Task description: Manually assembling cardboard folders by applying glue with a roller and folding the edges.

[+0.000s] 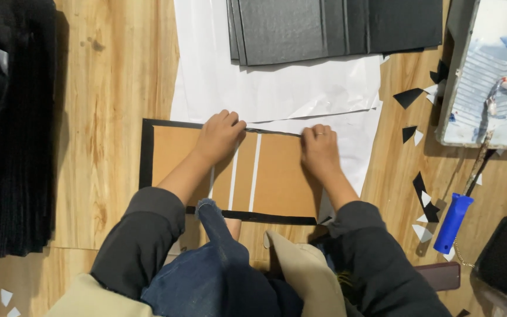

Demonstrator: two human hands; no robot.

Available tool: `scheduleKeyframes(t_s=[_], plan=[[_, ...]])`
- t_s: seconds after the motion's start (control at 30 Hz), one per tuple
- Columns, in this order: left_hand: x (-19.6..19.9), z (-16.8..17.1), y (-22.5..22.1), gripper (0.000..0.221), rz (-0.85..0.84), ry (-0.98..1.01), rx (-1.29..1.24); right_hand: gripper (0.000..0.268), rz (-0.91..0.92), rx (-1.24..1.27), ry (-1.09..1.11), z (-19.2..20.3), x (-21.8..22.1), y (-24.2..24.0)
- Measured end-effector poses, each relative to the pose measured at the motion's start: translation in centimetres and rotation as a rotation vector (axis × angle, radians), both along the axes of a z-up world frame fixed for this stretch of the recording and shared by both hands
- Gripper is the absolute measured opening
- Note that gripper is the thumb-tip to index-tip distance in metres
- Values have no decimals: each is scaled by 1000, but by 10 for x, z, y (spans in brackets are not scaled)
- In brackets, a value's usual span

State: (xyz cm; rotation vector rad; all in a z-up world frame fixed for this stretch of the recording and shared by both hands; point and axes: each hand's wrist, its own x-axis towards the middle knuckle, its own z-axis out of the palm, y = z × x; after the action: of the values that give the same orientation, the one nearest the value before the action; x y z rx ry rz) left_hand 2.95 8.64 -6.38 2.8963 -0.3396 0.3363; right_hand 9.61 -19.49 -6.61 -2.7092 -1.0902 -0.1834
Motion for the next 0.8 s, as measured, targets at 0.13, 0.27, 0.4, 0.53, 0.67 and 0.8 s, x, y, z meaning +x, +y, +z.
scheduleKeyframes(t_s=[0.13,0.27,0.4,0.53,0.67,0.8], plan=[[6,3,2,15,-59,-15,67,12,89,64,8,17,-7,52],[-3,18,3,10,-18,99,-10,13,233,176,-6,10,-11,99],[-30,21,-1,16,-49,123,-168,8,332,139,-85,-20,-4,111],[-52,51,-15,45,5,198,-223,5,352,101,-155,9,-4,114],[-57,48,-14,66,-19,234,-162,6,295,162,-109,26,-10,120],[-56,42,-8,71,-72,292,-122,10,225,202,6,17,-13,122]])
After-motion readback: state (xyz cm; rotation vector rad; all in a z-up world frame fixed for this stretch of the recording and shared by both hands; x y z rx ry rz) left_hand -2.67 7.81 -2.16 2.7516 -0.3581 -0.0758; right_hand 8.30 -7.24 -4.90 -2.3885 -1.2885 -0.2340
